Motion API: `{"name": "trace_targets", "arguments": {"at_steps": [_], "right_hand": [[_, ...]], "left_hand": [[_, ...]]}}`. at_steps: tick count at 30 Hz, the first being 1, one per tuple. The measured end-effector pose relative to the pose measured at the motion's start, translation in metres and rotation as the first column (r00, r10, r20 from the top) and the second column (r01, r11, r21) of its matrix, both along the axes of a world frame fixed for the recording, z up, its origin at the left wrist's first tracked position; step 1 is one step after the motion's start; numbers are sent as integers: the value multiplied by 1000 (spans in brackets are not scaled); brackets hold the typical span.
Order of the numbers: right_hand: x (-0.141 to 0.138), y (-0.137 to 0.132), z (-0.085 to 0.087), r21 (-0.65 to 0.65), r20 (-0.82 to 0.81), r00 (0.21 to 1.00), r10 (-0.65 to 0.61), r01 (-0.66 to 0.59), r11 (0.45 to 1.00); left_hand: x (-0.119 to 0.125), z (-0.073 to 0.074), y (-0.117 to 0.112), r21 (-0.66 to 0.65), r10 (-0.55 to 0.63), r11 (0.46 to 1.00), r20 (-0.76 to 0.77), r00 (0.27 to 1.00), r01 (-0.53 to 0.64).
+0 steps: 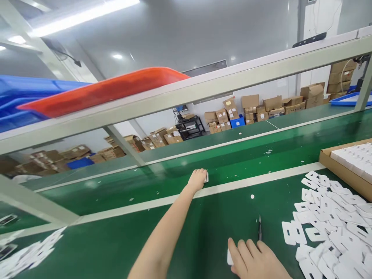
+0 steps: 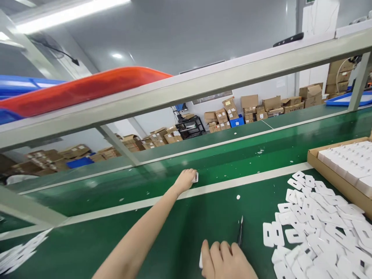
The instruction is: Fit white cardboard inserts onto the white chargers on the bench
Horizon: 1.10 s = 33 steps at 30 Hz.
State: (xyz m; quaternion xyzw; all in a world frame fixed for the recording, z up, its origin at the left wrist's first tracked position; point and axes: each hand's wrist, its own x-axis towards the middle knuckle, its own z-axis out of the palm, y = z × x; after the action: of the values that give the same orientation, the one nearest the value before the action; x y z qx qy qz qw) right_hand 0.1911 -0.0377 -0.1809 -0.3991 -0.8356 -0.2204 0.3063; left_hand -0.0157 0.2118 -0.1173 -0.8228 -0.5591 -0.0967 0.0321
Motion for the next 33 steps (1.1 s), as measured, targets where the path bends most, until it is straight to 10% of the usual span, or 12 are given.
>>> {"name": "trace_targets", "arguments": {"at_steps": [5,13,20,33], "right_hand": [[7,-7,13,16,-13,1000,20,-19,1000],[19,-13,17,-171,-516,851,103,-220,960],[17,-15,12,-202,-429,876,221,-332,922],[19,-18,19,-373,-447,877,176,-362,854]], "left_hand": [[9,7,-94,100,-152,987,258,954,130],[40,-27,-245,140,-184,983,679,711,121],[50,-50,-258,73,-197,963,846,495,259],[54,-43,-261,-172,16,936,894,448,308]]}}
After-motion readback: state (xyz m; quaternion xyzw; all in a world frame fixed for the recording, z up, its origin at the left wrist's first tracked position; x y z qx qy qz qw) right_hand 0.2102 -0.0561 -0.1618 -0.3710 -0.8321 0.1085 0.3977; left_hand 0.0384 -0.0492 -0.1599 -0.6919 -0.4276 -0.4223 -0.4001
